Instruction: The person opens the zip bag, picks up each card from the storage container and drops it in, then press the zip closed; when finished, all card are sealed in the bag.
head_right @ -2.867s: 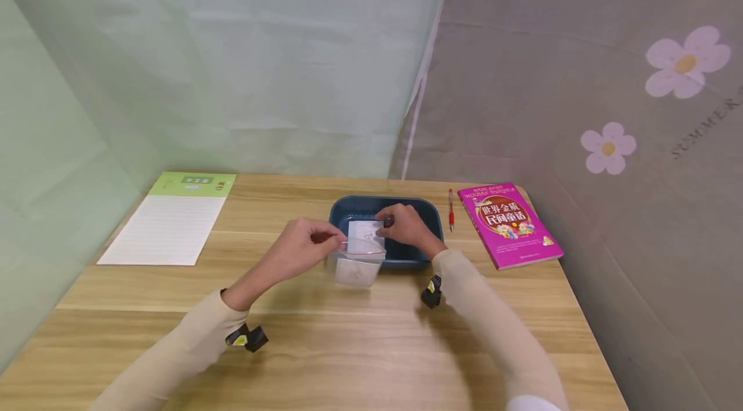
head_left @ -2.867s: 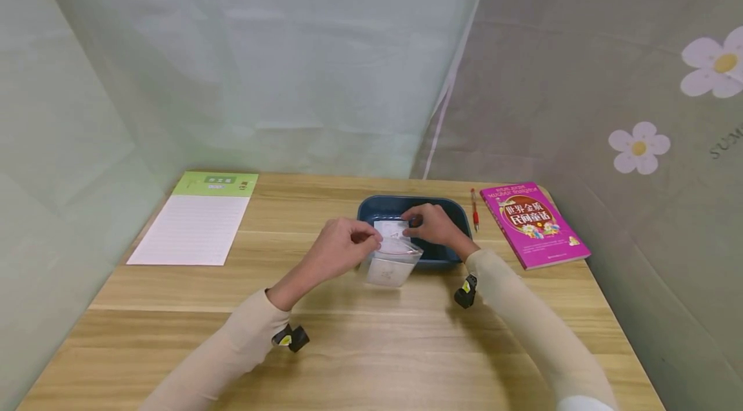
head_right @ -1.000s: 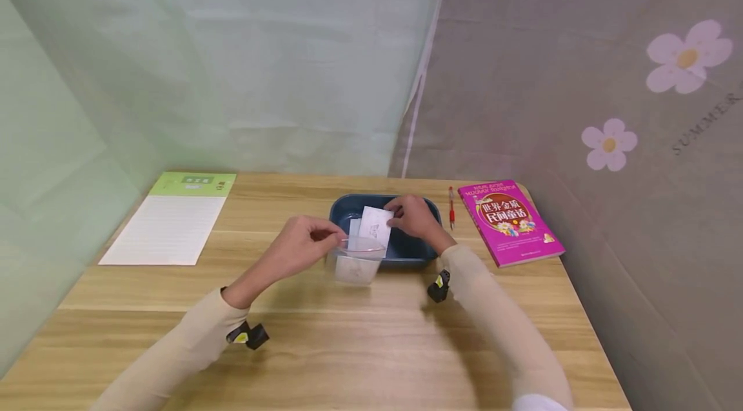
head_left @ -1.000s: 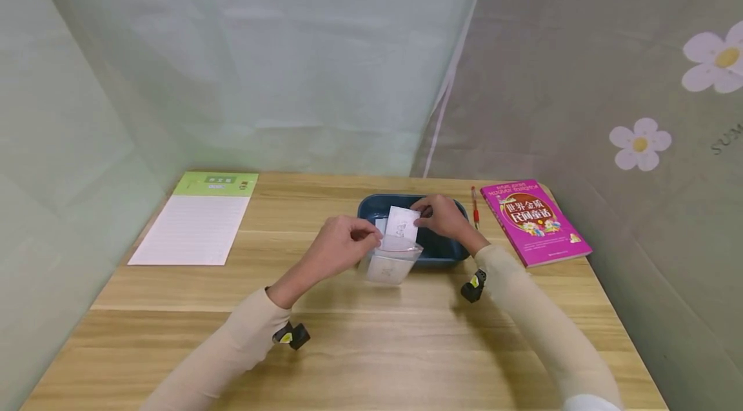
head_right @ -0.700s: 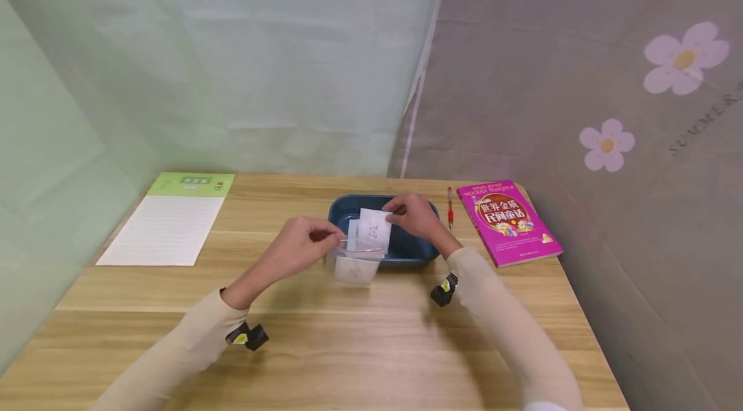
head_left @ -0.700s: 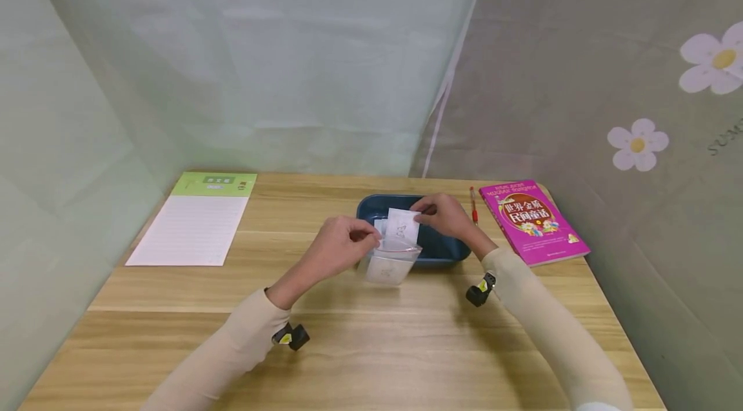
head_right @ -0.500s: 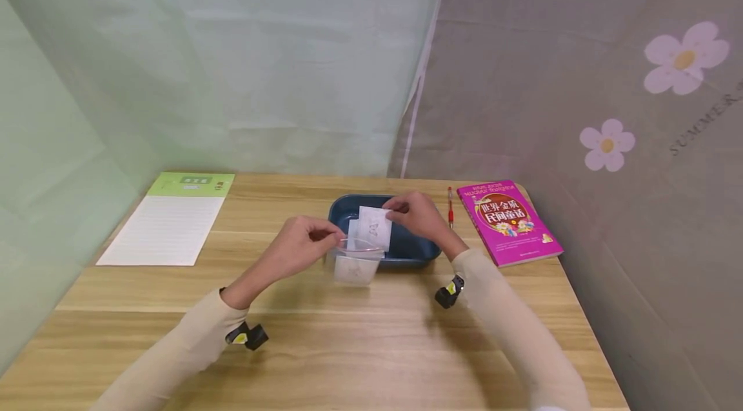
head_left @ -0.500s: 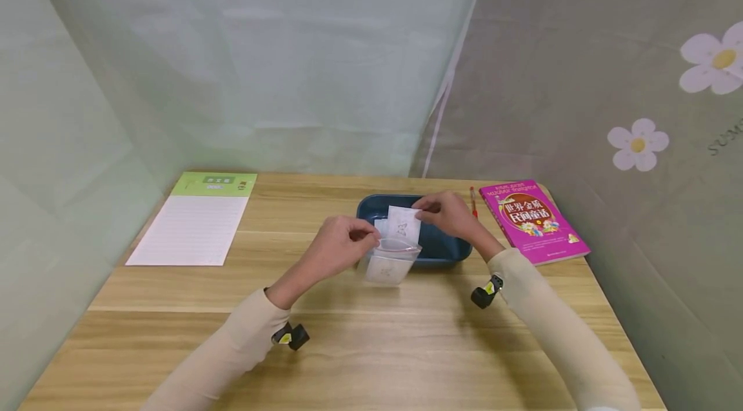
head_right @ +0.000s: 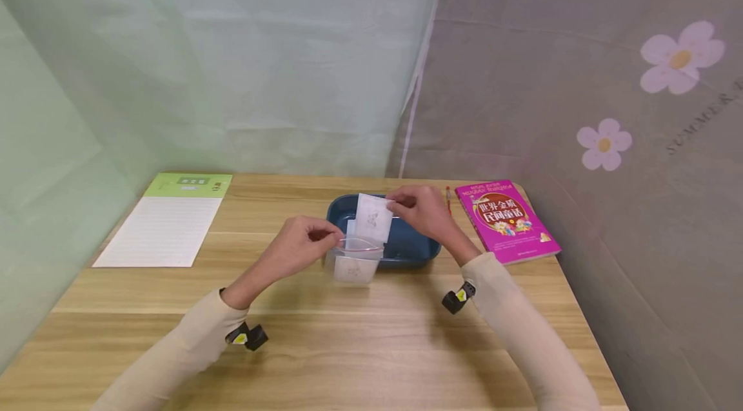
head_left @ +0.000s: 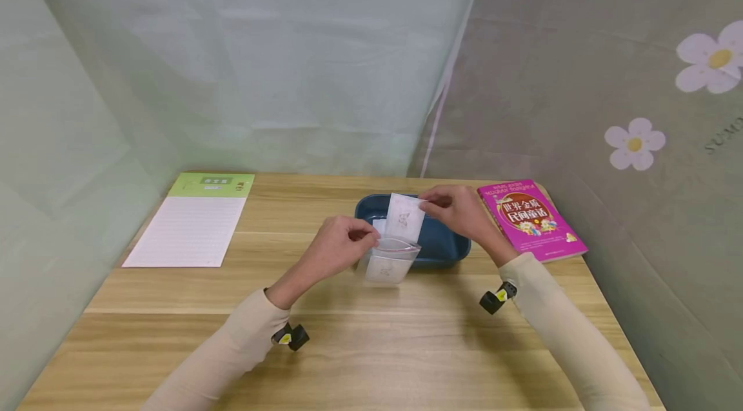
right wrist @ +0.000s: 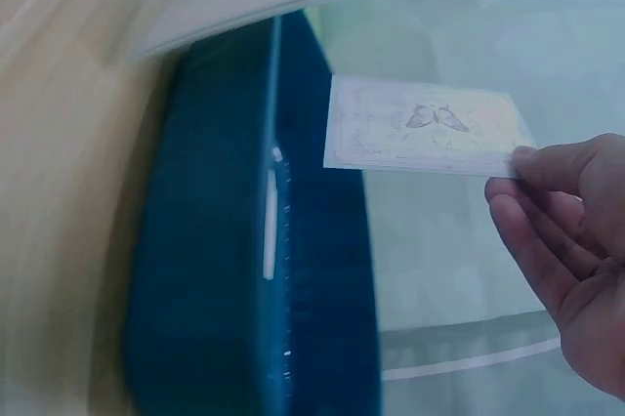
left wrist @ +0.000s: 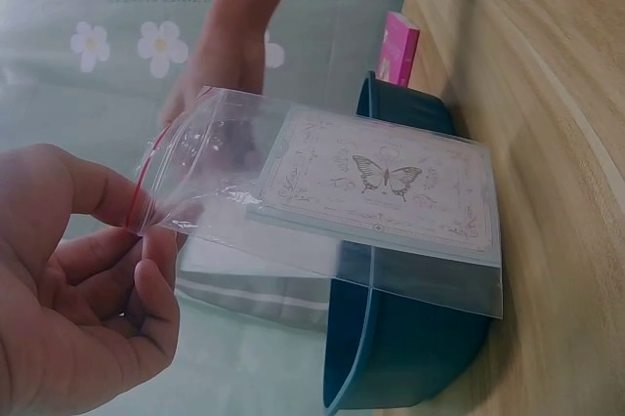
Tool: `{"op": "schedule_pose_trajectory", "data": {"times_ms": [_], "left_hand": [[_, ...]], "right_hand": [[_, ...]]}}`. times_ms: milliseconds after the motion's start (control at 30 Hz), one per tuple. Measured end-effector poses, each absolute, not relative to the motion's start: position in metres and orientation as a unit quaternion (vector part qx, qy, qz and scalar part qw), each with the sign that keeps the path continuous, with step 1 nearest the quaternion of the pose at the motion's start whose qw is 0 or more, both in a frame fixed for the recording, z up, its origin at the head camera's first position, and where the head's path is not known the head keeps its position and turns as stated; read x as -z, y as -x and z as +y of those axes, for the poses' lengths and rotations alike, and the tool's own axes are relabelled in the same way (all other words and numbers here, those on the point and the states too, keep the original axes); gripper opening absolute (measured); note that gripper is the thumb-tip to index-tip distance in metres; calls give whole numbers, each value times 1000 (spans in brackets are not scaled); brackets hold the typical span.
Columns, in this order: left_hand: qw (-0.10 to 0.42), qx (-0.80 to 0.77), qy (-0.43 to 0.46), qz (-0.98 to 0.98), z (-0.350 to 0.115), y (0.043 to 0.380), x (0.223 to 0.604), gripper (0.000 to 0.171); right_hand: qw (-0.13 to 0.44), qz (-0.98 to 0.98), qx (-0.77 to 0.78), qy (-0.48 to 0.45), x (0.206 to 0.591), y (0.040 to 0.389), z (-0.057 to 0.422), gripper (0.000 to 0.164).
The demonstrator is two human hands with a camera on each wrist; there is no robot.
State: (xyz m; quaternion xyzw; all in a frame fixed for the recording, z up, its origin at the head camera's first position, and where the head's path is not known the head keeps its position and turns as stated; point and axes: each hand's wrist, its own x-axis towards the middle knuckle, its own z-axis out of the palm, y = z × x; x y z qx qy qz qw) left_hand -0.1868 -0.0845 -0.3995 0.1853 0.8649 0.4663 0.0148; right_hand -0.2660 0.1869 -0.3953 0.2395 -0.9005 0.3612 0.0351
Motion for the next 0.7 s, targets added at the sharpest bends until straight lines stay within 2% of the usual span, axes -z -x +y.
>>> {"op": "schedule_pose_trajectory", "data": {"times_ms": [433,700], "left_hand": [[19,-470,-181,864,-87,186,401,14],[18,-470,-181,864,-87,185,402,14]], "right_hand": [[117,-889,-367,-248,355,241,190,20],[169,-865,-374,-288,335,226,190,19]]}}
